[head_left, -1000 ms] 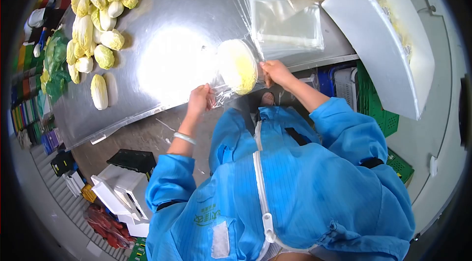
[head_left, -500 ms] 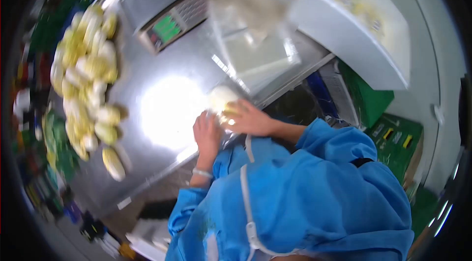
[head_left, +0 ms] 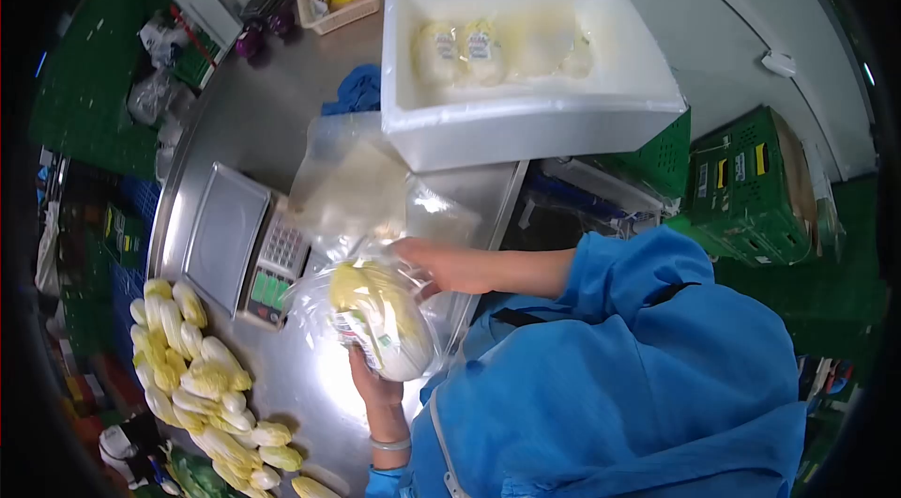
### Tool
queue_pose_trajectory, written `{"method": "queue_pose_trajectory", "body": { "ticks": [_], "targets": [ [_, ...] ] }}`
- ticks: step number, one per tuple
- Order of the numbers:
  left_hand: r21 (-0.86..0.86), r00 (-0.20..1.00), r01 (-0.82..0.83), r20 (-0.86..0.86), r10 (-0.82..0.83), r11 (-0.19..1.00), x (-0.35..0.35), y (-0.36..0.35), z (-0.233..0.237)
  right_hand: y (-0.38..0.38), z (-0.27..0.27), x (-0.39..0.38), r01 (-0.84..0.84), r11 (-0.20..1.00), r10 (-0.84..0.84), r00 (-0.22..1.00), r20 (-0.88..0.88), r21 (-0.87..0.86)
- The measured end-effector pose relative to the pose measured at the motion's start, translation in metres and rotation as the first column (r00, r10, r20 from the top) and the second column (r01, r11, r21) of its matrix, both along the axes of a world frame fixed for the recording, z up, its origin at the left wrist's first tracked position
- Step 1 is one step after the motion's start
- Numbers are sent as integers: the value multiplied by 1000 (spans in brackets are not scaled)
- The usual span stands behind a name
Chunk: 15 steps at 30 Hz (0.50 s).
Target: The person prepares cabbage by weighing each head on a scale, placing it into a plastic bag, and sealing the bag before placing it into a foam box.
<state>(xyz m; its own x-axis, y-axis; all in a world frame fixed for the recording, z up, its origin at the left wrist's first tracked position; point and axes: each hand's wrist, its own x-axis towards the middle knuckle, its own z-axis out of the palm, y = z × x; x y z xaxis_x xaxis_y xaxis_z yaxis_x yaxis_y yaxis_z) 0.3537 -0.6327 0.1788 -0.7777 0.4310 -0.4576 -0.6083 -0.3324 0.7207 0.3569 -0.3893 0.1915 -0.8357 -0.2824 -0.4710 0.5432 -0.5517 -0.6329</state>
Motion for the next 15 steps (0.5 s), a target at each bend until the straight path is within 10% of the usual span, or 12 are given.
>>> {"method": "queue_pose_trajectory", "body": {
  "ticks": [1, 3, 5, 7, 9, 12, 15],
  "targets": [
    [34, 998, -57, -36, 58, 998, -4, 28, 13, 13, 8, -2, 54, 994, -61, 996, -71, -100],
    [-53, 991, -123, -63, 120, 991, -13, 82, 17, 32, 17, 2, 60, 940, 72, 927, -369, 335],
    [-452, 925, -99, -370, -85, 887, -19, 135, 35, 75, 61, -5, 258, 940, -170, 921, -350, 223],
    [-345, 731, -53, -653, -199, 937, -42, 168, 40, 138, 82, -13, 299, 927, -250, 942, -223, 224],
    [-206, 732, 270, -591, -339, 941, -62, 199, 87, 213, 103, -9, 498, 813, -399, 854, -334, 302],
    [-354, 742, 190, -559, -369, 916, -82, 213, 76, 329, 149, 4, 567, 28, -256, 800, -542, 823],
    [-469, 759, 117, -526, -383, 876, -103, 248, 75, 381, 161, 15, 192, -594, -235, 887, -397, 781]
  ]
}}
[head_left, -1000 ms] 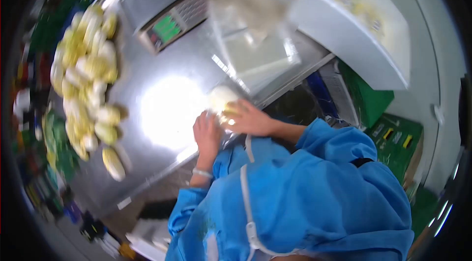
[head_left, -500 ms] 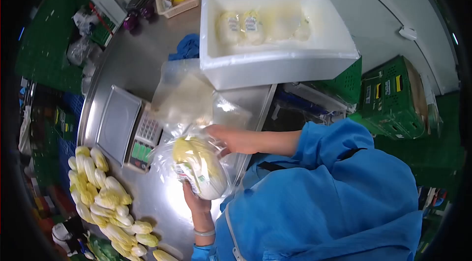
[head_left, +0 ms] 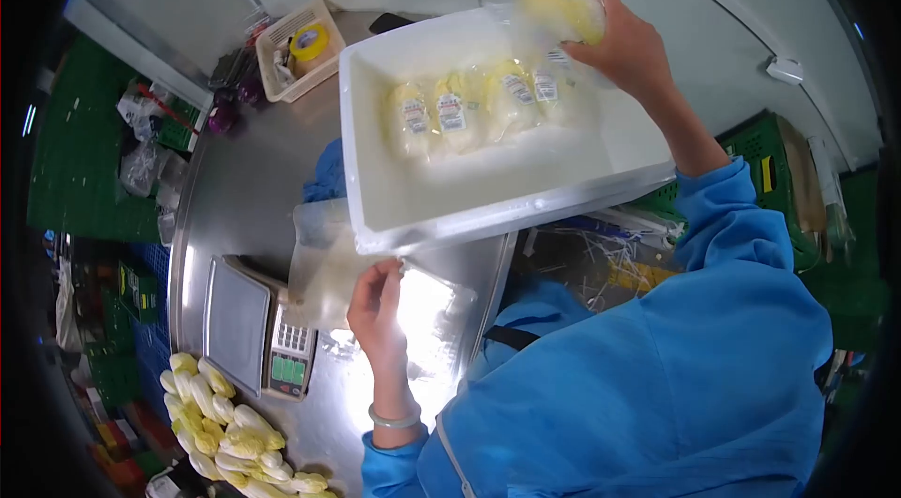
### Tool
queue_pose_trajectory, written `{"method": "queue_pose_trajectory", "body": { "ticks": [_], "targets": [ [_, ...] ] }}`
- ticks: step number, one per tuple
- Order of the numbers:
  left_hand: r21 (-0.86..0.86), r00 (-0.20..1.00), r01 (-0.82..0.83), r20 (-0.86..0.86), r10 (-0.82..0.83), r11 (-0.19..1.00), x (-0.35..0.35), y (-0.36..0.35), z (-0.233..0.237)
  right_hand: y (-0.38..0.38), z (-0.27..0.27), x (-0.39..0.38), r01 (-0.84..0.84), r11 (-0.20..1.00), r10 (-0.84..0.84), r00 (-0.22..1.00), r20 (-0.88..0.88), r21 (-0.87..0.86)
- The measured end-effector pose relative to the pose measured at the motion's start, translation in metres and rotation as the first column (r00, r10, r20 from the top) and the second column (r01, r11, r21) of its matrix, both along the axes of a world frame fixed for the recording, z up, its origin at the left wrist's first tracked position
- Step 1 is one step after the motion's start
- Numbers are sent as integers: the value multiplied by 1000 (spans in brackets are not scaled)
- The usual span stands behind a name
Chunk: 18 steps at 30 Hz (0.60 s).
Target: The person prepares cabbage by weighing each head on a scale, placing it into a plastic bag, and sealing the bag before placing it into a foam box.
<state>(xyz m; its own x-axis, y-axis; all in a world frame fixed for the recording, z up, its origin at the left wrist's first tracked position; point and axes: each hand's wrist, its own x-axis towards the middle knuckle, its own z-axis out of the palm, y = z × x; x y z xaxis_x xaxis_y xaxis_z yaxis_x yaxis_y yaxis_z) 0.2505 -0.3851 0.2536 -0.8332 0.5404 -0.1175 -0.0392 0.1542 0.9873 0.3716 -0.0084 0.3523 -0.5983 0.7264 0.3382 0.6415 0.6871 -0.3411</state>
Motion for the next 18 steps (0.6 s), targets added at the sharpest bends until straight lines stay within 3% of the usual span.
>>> {"method": "queue_pose_trajectory", "body": {
  "ticks": [1, 3, 4, 5, 8, 11, 13, 16, 17, 18],
  "targets": [
    [25, 999, -4, -31, 5, 1000, -10, 21, 1, 14, 0, 4, 62, 985, -76, 994, 84, 163],
    [54, 953, 225, -222, -207, 973, -32, 72, 2, 46, -19, 14, 119, 991, -123, 990, 65, 60],
    [-72, 884, 320, -336, -325, 945, -37, 103, 12, 59, -26, 18, 147, 989, -147, 987, 57, 10],
    [-202, 789, 390, -430, -440, 898, -39, 137, 23, 63, -27, 21, 174, 985, -175, 981, 81, 13],
    [-350, 398, 539, -696, -597, 766, -43, 239, -22, 61, -34, 20, 226, 970, -238, 953, 187, 87],
    [-509, 19, 612, -755, -655, 605, -24, 335, -82, 68, -56, 15, 212, 944, -290, 899, 328, 254],
    [-579, -154, 612, -756, -636, 539, -1, 383, -109, 69, -68, 8, 208, 945, -297, 872, 389, 254],
    [-469, -116, 640, -842, -527, 608, 26, 434, -143, 77, -93, 0, 211, 949, -300, 834, 464, 235],
    [-596, -230, 576, -775, -589, 559, 27, 443, -150, 81, -101, -3, 224, 953, -298, 822, 485, 205],
    [-603, -207, 552, -769, -605, 577, 26, 444, -150, 85, -109, -5, 236, 956, -292, 811, 507, 173]
  ]
}}
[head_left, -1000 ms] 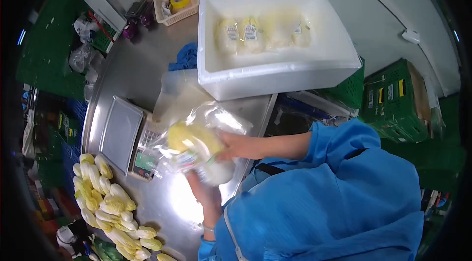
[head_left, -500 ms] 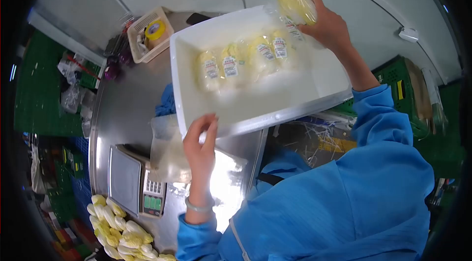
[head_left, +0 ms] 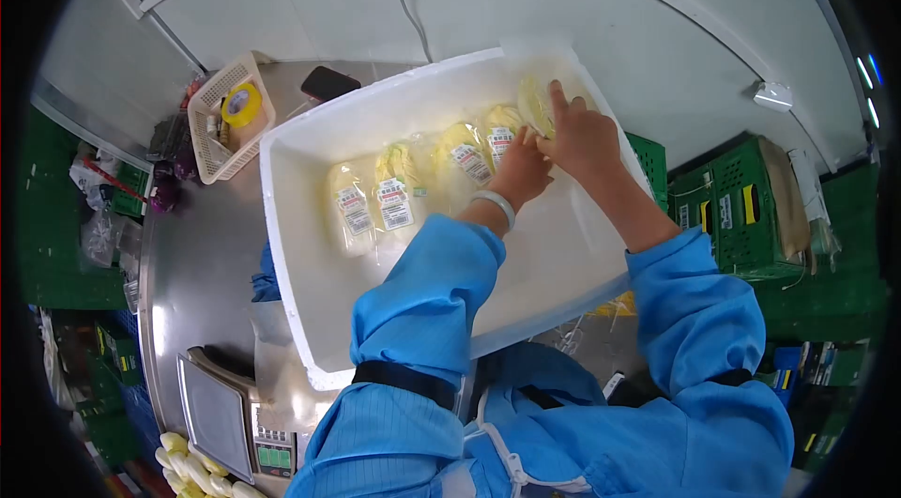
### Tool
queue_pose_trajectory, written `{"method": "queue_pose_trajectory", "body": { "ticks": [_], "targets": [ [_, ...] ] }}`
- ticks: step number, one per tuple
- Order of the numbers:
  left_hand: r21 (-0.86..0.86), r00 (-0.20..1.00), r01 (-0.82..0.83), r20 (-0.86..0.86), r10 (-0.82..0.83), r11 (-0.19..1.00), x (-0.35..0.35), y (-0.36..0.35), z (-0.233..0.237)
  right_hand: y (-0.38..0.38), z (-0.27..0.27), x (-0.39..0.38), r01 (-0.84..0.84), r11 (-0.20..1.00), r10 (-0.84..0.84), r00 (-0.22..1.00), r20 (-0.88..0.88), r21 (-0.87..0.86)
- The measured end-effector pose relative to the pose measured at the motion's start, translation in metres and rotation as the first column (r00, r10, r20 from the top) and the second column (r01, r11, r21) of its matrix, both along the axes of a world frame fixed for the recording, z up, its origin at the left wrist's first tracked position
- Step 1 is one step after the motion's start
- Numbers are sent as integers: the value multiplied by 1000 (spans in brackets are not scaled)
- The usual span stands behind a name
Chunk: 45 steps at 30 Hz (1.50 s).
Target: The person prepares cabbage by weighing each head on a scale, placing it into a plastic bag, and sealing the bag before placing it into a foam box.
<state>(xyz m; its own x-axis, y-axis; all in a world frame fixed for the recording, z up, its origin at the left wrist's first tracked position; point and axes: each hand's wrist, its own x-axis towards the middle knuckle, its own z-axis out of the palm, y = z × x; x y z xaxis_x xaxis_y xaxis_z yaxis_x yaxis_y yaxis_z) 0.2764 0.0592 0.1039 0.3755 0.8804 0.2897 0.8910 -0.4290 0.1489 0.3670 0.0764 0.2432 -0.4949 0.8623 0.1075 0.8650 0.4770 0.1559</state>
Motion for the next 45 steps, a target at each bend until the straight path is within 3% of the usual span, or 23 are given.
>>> {"method": "queue_pose_trajectory", "body": {
  "ticks": [5, 8, 15, 18, 21, 24, 26, 27, 29, 30, 31, 32, 33, 34, 36, 38, 40, 42, 44, 45],
  "targets": [
    [-53, 997, -70, -30, 68, 996, -17, -19, 5, 23, -35, 2, 50, 996, -50, 999, -3, -70],
    [-106, 995, -96, -51, 91, 990, -25, -25, 6, 35, -61, 6, 50, 993, -61, 993, -105, -110],
    [-10, 992, -73, 101, 74, 997, -34, -40, -3, 40, -87, 7, -28, 993, 25, 999, -25, -117],
    [17, 993, -74, 97, 72, 997, -33, -41, -3, 41, -94, 11, -88, 989, 76, 991, -110, -115],
    [-15, 996, -42, 77, 43, 999, -32, -38, -2, 45, -115, 2, -64, 996, 71, 990, 120, -63],
    [-54, 993, -33, 116, 39, 998, -45, -52, 4, 58, -113, -10, -163, 980, 124, 946, 299, 110],
    [-26, 984, -106, 139, 108, 994, -62, -79, 44, 34, -75, -15, -291, 949, 277, 953, 122, 117],
    [-115, 966, -108, 224, 132, 987, -73, -102, 74, 19, -48, -18, -350, 927, 349, 937, 28, 133],
    [-316, 828, -63, 513, 226, 947, -99, -164, 142, -32, -6, -22, -596, 784, 528, 787, -318, -175],
    [-273, 774, -197, 546, 320, 942, -113, -199, 156, -67, 17, -17, -730, 592, 600, 682, -418, -343],
    [-227, 711, -329, 579, 398, 917, -126, -236, 167, -97, 17, -7, -800, 353, 666, 579, -471, -484],
    [-186, 601, -515, 619, 507, 837, -134, -276, 177, -133, 23, -2, -801, 268, 741, 526, -416, -535],
    [-231, 407, -656, 694, 594, 719, -144, -317, 174, -168, 28, 3, -788, 184, 811, 460, -362, -588],
    [-289, 189, -767, 751, 633, 572, -152, -359, 166, -194, 16, 8, -874, 196, 895, 345, -284, -444],
    [-360, -136, -883, 810, 571, 300, -151, -441, 148, -203, -11, 2, -891, 288, 899, 378, -221, -350],
    [-449, -356, -892, 762, 541, 45, -132, -528, 110, -206, -11, -14, -904, 360, 873, 413, -260, -228],
    [-534, -464, -845, 736, 493, 3, -92, -594, 74, -217, -16, -37, -903, 419, 855, 428, -294, -98],
    [-668, -592, -738, 578, 562, -90, -44, -642, 40, -231, -21, -61, -795, 529, 784, 592, -187, -297],
    [-774, -710, -624, 502, 495, -110, -4, -659, 24, -257, -4, -80, -933, 360, 913, 357, -198, -20],
    [-797, -712, -600, 490, 502, -73, 12, -670, 8, -271, 2, -87, -960, 255, 956, 232, -181, 112]
  ]
}}
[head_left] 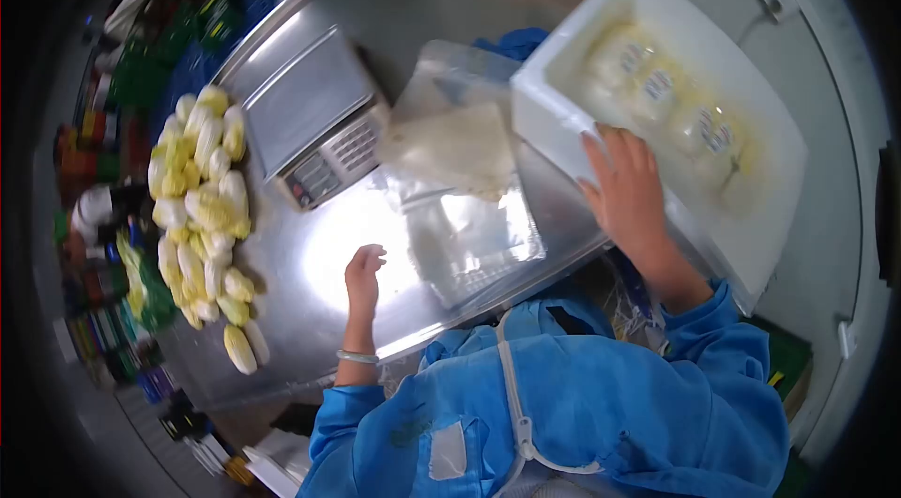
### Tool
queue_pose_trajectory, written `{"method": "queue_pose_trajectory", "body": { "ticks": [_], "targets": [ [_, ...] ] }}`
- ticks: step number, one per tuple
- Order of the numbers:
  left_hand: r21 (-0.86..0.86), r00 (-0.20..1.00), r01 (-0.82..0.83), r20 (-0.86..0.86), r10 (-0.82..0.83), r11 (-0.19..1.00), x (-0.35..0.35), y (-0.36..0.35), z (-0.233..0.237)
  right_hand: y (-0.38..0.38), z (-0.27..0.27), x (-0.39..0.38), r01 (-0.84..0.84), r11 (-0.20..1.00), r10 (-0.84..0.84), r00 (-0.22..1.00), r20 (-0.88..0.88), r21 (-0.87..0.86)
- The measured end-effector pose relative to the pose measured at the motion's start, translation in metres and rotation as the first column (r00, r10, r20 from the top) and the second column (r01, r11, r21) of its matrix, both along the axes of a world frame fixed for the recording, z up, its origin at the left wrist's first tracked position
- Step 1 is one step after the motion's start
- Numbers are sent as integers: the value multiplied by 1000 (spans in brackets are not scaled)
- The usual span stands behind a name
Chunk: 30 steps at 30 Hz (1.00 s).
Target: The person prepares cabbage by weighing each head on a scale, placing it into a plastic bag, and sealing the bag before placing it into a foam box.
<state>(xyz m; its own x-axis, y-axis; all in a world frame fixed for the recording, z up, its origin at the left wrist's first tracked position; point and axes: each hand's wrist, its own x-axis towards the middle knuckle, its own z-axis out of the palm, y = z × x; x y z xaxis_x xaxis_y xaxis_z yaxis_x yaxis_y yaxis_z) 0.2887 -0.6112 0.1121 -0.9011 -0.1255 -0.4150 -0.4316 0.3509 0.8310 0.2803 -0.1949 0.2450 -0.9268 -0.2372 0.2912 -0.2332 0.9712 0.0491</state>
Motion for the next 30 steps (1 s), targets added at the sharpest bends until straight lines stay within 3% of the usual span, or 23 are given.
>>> {"method": "queue_pose_trajectory", "body": {
  "ticks": [3, 6, 7, 8, 10, 11, 12, 13, 14, 15, 17, 19, 20, 23, 25, 27, 30],
  "targets": [
    [189, 997, 78, 2, -80, 979, 43, -30, -46, -82, -37, -10, -201, 947, 265, 930, 255, -250],
    [21, 936, 332, 119, -332, 943, 54, -49, -20, -133, -131, -34, -257, 964, 228, 933, 280, 69],
    [-1, 907, 393, 164, -388, 920, 58, -62, -8, -130, -171, -45, -239, 971, 235, 919, 317, -27],
    [14, 925, 350, 154, -348, 937, 66, -86, -8, -129, -196, -58, -209, 971, 237, 903, 358, -115],
    [43, 953, 271, 128, -275, 962, 80, -139, -12, -147, -179, -68, -167, 983, 184, 890, 417, -76],
    [-73, 975, 201, 108, -192, 977, 86, -172, -11, -168, -159, -60, -178, 972, 224, 894, 388, -152],
    [-132, 981, 18, 194, 8, 991, 90, -205, -7, -189, -138, -48, -180, 957, 254, 897, 361, -226],
    [-239, 983, -183, -16, 184, 954, 110, -257, -54, -211, -117, -34, -182, 939, 294, 867, 402, -293],
    [-527, 929, -369, -195, 313, 766, 121, -295, -68, -232, -104, -18, -172, 919, 327, 835, 443, -354],
    [-645, 896, -444, -337, 291, 622, 130, -337, -68, -250, -108, -3, -98, 895, 346, 769, 538, -435],
    [-796, 840, -528, -438, 319, 296, 142, -407, -54, -288, -119, 17, 74, 837, 398, 600, 694, -543],
    [-867, 835, -460, -350, 424, 190, 159, -473, -54, -335, -116, 35, 202, 766, 496, 416, 762, -610],
    [-887, 815, -416, -266, 514, 201, 161, -495, -43, -356, -115, 42, 247, 725, 559, 334, 759, -643],
    [-923, 775, -313, -113, 622, 222, 173, -553, -41, -400, -102, 52, -309, 764, 643, 423, 638, -566],
    [-878, 803, -317, -47, 594, 359, 184, -589, -65, -421, -95, 47, -382, 768, 638, 376, 672, -515],
    [-771, 851, -419, -150, 503, 480, 198, -614, -93, -433, -100, 38, -424, 749, 656, 359, 664, -510],
    [-555, 799, -528, -66, 598, 643, 189, -608, -60, -458, -110, 20, -434, 763, 635, 358, 685, -480]
  ]
}}
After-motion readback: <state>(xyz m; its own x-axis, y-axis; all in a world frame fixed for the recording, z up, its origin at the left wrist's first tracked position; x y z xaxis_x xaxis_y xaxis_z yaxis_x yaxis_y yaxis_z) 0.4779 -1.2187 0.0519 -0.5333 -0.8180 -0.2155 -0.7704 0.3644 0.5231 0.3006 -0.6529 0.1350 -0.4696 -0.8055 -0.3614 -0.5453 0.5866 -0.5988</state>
